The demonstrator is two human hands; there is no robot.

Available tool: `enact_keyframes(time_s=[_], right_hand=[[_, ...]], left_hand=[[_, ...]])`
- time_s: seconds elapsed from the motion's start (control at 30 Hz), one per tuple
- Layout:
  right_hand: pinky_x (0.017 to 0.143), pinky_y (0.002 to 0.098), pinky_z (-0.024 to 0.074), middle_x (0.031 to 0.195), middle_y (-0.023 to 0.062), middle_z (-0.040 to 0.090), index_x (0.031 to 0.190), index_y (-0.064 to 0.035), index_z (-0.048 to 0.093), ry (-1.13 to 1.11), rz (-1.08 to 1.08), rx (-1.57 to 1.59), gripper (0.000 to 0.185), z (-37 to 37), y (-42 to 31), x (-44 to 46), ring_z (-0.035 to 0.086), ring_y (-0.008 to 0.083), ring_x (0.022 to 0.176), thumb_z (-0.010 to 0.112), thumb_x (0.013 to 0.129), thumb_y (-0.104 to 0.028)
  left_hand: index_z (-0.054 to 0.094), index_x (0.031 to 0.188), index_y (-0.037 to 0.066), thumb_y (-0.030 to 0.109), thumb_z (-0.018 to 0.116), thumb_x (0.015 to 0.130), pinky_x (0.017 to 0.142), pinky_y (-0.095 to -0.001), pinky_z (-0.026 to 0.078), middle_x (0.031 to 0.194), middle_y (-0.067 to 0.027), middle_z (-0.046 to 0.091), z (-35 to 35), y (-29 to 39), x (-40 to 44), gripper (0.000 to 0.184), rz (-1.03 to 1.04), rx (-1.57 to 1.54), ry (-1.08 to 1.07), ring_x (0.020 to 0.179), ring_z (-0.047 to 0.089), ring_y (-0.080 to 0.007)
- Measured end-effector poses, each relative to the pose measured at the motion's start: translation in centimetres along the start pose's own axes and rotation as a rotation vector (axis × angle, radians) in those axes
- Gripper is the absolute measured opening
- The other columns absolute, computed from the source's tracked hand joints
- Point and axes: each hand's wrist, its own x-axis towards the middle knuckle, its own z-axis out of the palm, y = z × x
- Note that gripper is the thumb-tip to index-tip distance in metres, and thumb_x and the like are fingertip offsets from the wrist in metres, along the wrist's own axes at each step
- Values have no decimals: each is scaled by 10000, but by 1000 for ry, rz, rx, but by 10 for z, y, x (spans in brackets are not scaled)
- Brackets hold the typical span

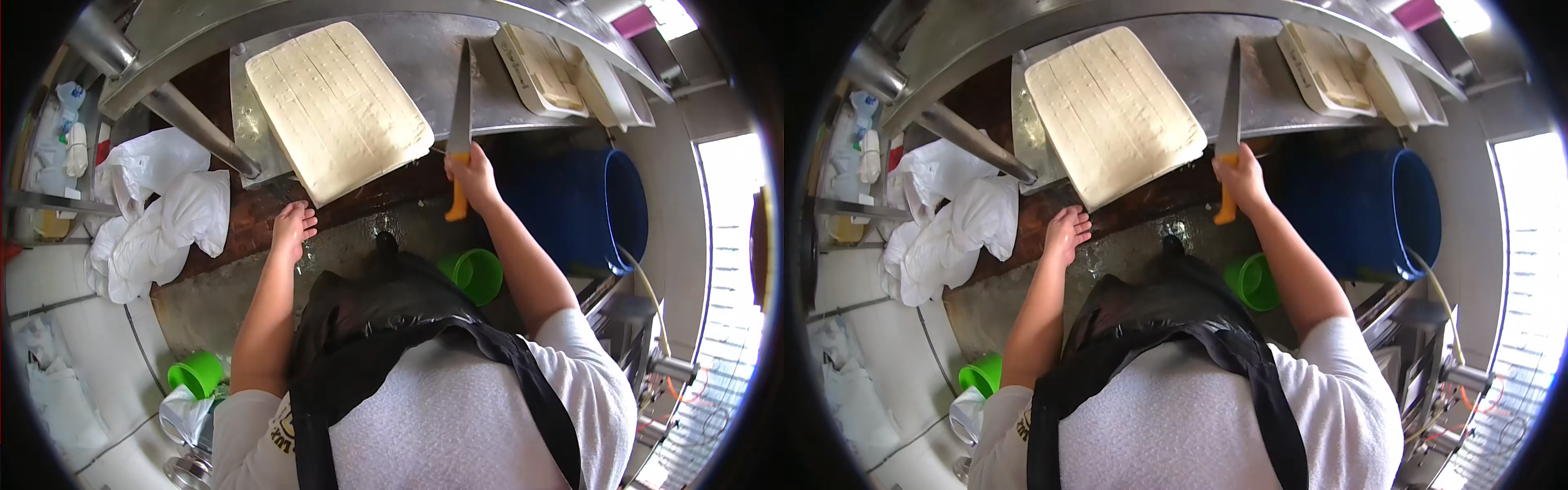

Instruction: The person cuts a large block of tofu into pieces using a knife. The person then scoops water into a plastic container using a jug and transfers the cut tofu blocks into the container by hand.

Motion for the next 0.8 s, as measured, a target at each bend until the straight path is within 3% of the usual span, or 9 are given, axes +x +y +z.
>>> enact_keyframes(time_s=[0.17, 0.23, 0.3, 0.47, 0.5, 0.53, 0.8], right_hand=[[795, 403, 534, 951, 165, 697, 1117, 13, 637, -54, -92, -184, 370, 40, -24, 156, 666, 260, 884, 745, 868, -238], [822, 414, 534, 984, 175, 702, 1128, 20, 639, -95, -124, -240, 389, 58, -32, 209, 667, 278, 907, 744, 866, -247], [859, 415, 527, 1002, 177, 699, 1130, 30, 641, -128, -28, -183, 378, 86, -35, 265, 661, 295, 950, 725, 870, -232], [868, 388, 535, 1071, 117, 653, 1185, -7, 611, -271, -63, 123, 387, 157, -15, 392, 648, 241, 972, 757, 859, -156], [887, 385, 539, 1084, 112, 651, 1195, -17, 610, -277, -33, 275, 394, 170, -5, 407, 650, 244, 984, 760, 856, -151], [902, 378, 546, 1079, 97, 646, 1192, -38, 618, -346, 217, 248, 390, 176, -19, 410, 649, 243, 982, 768, 848, -145], [916, 397, 551, 1160, 109, 656, 1243, -29, 606, -421, 140, -108, 449, 200, -49, 394, 654, 242, 1046, 772, 863, -198]], left_hand=[[594, 1116, 62, 177, 531, 1034, 737, -387, 581, 966, -57, 648, 20, 7, 16, 155, -3, -151, -55, 857, 660, -212], [616, 1040, 69, 139, 556, 989, 720, -372, 582, 891, -36, 629, 33, 8, 8, 106, -2, -198, 14, 780, 628, -164], [626, 1019, 72, 115, 574, 977, 687, -353, 580, 864, -19, 612, 38, 6, 7, 80, 39, -197, 56, 728, 607, -140], [651, 1046, 48, 123, 605, 974, 656, -328, 576, 854, -5, 617, 45, 11, -4, 114, 82, -214, 133, 685, 584, -101], [656, 1009, 53, 117, 601, 973, 662, -338, 579, 834, -4, 608, 49, 14, -8, 91, 77, -185, 131, 677, 578, -101], [660, 971, 58, 110, 597, 972, 668, -348, 581, 815, -3, 598, 52, 14, -9, 82, 71, -154, 126, 669, 572, -100], [654, 1004, -2, 123, 576, 983, 737, -354, 600, 822, -44, 616, 95, -9, -31, 149, 31, -182, 5, 703, 616, -130]])
